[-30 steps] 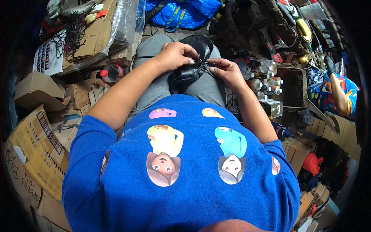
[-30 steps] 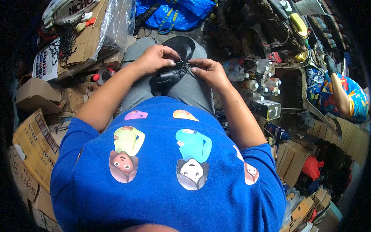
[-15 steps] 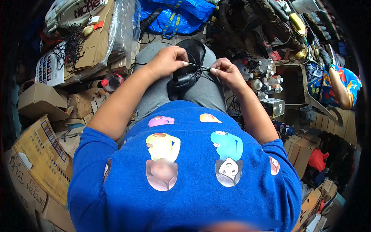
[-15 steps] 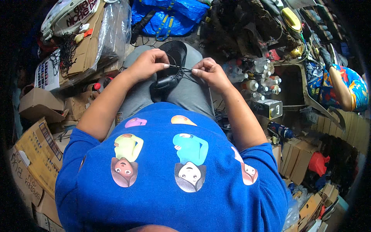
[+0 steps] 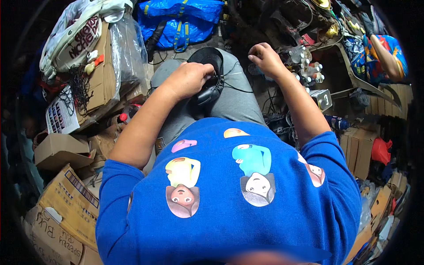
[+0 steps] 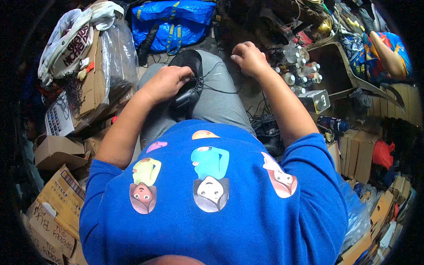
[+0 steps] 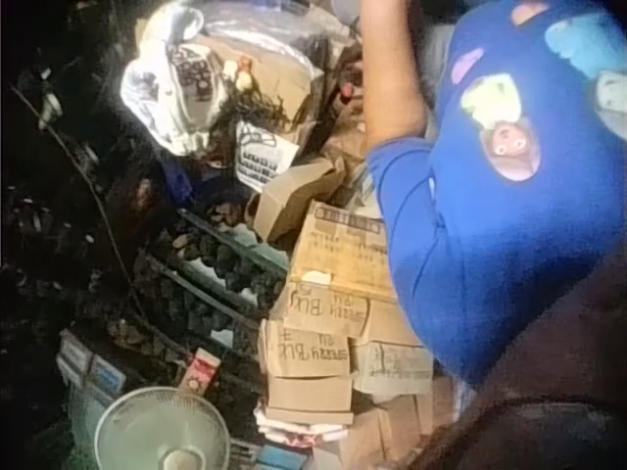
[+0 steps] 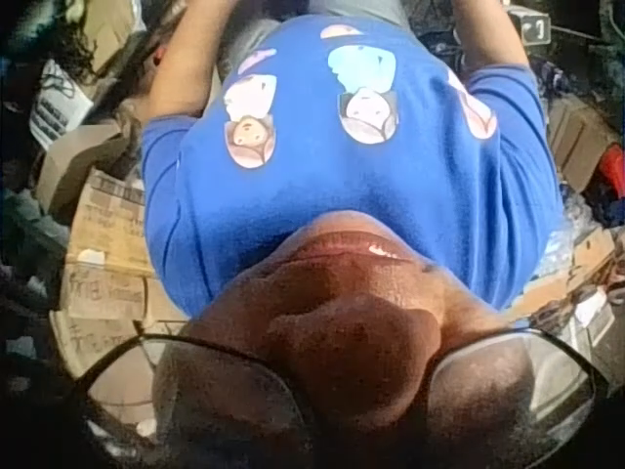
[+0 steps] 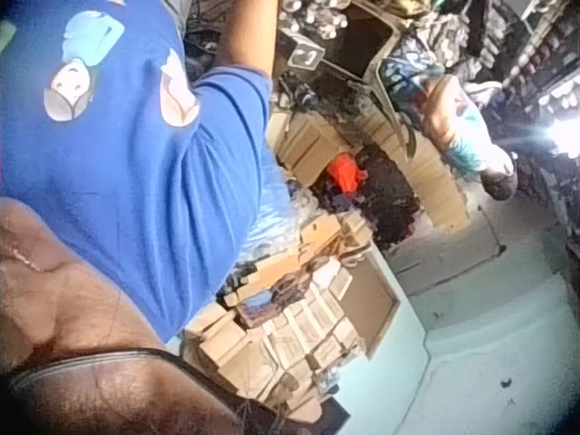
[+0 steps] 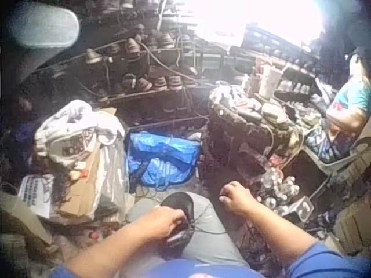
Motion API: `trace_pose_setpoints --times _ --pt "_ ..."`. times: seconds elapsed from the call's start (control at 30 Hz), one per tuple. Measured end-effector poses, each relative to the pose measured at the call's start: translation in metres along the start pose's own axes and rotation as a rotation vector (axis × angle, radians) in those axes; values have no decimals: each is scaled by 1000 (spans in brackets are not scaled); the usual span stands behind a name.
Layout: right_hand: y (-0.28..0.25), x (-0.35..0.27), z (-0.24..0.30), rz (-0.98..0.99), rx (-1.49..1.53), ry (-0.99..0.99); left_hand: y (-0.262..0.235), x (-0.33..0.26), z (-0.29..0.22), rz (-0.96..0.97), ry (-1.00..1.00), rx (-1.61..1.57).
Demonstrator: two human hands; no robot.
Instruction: Threading and adjusting laces on a black leather shoe.
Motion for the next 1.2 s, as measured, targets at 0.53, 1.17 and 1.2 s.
trace_pose_setpoints --times 0.53,1.17,1.2 --pt "15 -26 49 221 -262 -600 -53 -65 55 -85 -11 143" --pt "-26 -56 -5 374 116 59 -152 -100 43 -155 -334 273" --pt "-50 -63 -68 279 -88 157 -202 -123 69 -310 -279 406"
Point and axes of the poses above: each hand's wrist, its own x-axis towards the middle knuckle, its own y-axis out of the palm, z = x × y, the point moved 7 cm from there along x, towards the middle knuckle, and after that the axes turned 15 degrees about -z, right-handed, at the moved point
